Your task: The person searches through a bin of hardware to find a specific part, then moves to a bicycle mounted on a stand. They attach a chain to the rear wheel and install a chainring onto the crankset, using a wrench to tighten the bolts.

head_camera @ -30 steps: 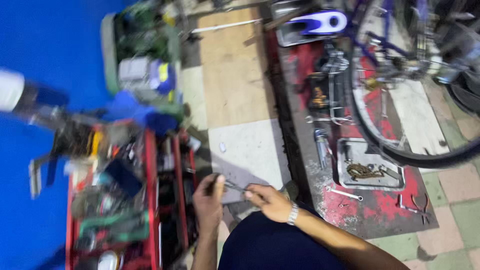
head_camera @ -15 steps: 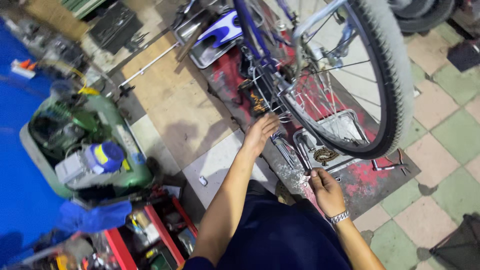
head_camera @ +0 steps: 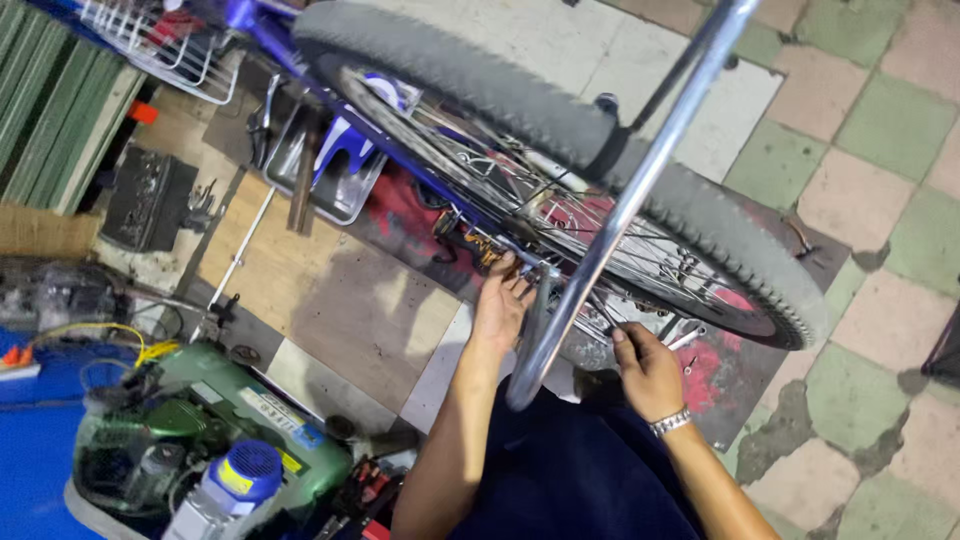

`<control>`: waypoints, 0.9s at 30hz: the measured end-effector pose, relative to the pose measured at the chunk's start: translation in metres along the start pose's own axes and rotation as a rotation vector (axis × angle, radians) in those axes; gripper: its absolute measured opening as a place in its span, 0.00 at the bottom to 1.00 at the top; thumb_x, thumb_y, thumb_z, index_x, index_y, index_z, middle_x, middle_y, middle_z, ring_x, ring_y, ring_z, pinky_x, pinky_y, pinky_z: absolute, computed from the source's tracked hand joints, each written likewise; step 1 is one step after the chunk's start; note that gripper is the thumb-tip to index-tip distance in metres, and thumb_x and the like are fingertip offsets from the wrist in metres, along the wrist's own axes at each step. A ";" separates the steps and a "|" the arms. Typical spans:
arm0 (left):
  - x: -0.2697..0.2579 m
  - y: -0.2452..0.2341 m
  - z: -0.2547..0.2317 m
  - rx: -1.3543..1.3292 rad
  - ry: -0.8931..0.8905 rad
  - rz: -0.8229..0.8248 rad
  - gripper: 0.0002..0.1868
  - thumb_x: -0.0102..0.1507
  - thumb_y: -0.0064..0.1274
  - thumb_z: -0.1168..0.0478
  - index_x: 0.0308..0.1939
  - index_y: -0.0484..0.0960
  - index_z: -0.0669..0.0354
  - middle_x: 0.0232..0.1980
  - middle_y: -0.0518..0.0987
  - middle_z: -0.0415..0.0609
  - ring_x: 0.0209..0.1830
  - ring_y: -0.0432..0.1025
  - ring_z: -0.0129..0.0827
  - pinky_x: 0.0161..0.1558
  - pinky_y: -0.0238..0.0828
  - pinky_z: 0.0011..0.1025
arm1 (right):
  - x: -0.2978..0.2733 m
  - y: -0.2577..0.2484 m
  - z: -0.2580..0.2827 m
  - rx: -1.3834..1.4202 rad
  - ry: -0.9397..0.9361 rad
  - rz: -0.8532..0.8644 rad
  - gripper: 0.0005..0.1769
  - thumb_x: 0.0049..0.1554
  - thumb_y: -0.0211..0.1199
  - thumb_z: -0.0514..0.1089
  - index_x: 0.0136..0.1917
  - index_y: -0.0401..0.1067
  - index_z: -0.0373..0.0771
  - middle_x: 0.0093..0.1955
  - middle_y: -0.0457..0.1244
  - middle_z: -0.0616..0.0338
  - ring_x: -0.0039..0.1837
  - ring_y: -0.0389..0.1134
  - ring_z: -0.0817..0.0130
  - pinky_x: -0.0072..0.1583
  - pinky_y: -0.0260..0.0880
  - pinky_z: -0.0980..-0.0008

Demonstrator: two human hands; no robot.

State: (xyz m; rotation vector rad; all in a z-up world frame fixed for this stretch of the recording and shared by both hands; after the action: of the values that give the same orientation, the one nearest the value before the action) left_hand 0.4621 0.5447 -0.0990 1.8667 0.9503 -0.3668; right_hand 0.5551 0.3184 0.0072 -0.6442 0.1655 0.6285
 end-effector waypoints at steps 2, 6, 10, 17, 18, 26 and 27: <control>-0.003 0.002 -0.006 -0.019 -0.017 0.005 0.17 0.63 0.59 0.47 0.49 0.79 0.51 0.49 0.79 0.42 0.54 0.71 0.34 0.59 0.66 0.36 | 0.005 0.003 0.012 0.010 -0.027 -0.014 0.15 0.63 0.57 0.50 0.51 0.76 0.37 0.30 0.64 0.53 0.33 0.65 0.64 0.39 0.66 0.64; -0.009 0.006 -0.015 -0.133 -0.043 0.035 0.12 0.67 0.61 0.52 0.49 0.81 0.53 0.47 0.79 0.43 0.47 0.76 0.33 0.50 0.74 0.37 | 0.025 0.007 0.036 0.010 -0.164 -0.024 0.15 0.62 0.58 0.49 0.55 0.76 0.38 0.34 0.67 0.49 0.36 0.70 0.57 0.43 0.69 0.60; -0.001 -0.003 -0.026 -0.007 0.090 0.094 0.22 0.64 0.58 0.50 0.53 0.81 0.64 0.49 0.82 0.52 0.46 0.79 0.35 0.50 0.80 0.35 | 0.040 0.017 0.023 -0.026 -0.229 0.009 0.16 0.62 0.60 0.50 0.55 0.77 0.38 0.42 0.70 0.46 0.44 0.72 0.49 0.47 0.70 0.56; -0.021 -0.027 -0.018 -0.009 0.333 0.268 0.23 0.66 0.57 0.52 0.58 0.78 0.66 0.55 0.81 0.52 0.54 0.78 0.35 0.57 0.78 0.36 | 0.062 0.098 -0.104 -0.150 -0.604 0.036 0.17 0.59 0.57 0.48 0.59 0.73 0.38 0.57 0.68 0.47 0.59 0.69 0.48 0.61 0.69 0.54; -0.023 -0.025 -0.017 0.009 0.331 0.243 0.23 0.66 0.57 0.52 0.58 0.78 0.66 0.56 0.81 0.52 0.54 0.78 0.35 0.57 0.78 0.36 | 0.064 0.108 -0.121 -0.129 -0.630 0.066 0.17 0.59 0.57 0.48 0.59 0.73 0.38 0.57 0.68 0.47 0.59 0.69 0.48 0.60 0.69 0.54; -0.026 0.000 -0.023 0.052 0.322 0.183 0.24 0.66 0.57 0.52 0.59 0.78 0.66 0.56 0.80 0.53 0.55 0.77 0.35 0.58 0.77 0.36 | 0.067 0.107 -0.177 -0.041 -0.491 0.173 0.17 0.60 0.57 0.48 0.58 0.73 0.38 0.57 0.68 0.47 0.58 0.69 0.48 0.60 0.68 0.54; -0.027 0.000 -0.023 0.053 0.322 0.179 0.24 0.66 0.57 0.52 0.59 0.78 0.66 0.56 0.80 0.53 0.55 0.77 0.35 0.58 0.77 0.36 | 0.066 0.105 -0.178 -0.038 -0.484 0.177 0.17 0.60 0.57 0.48 0.58 0.73 0.38 0.57 0.68 0.47 0.58 0.69 0.48 0.60 0.68 0.54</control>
State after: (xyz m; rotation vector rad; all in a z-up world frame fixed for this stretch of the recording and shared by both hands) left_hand 0.4417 0.5521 -0.0718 2.0806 0.9815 0.0196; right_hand 0.5535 0.3083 -0.2091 -0.5000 -0.2442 0.9416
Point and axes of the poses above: each hand's wrist, its own x-axis towards the middle knuckle, its own y-axis out of the palm, z = x × y, the point moved 7 cm from there along x, towards the middle knuckle
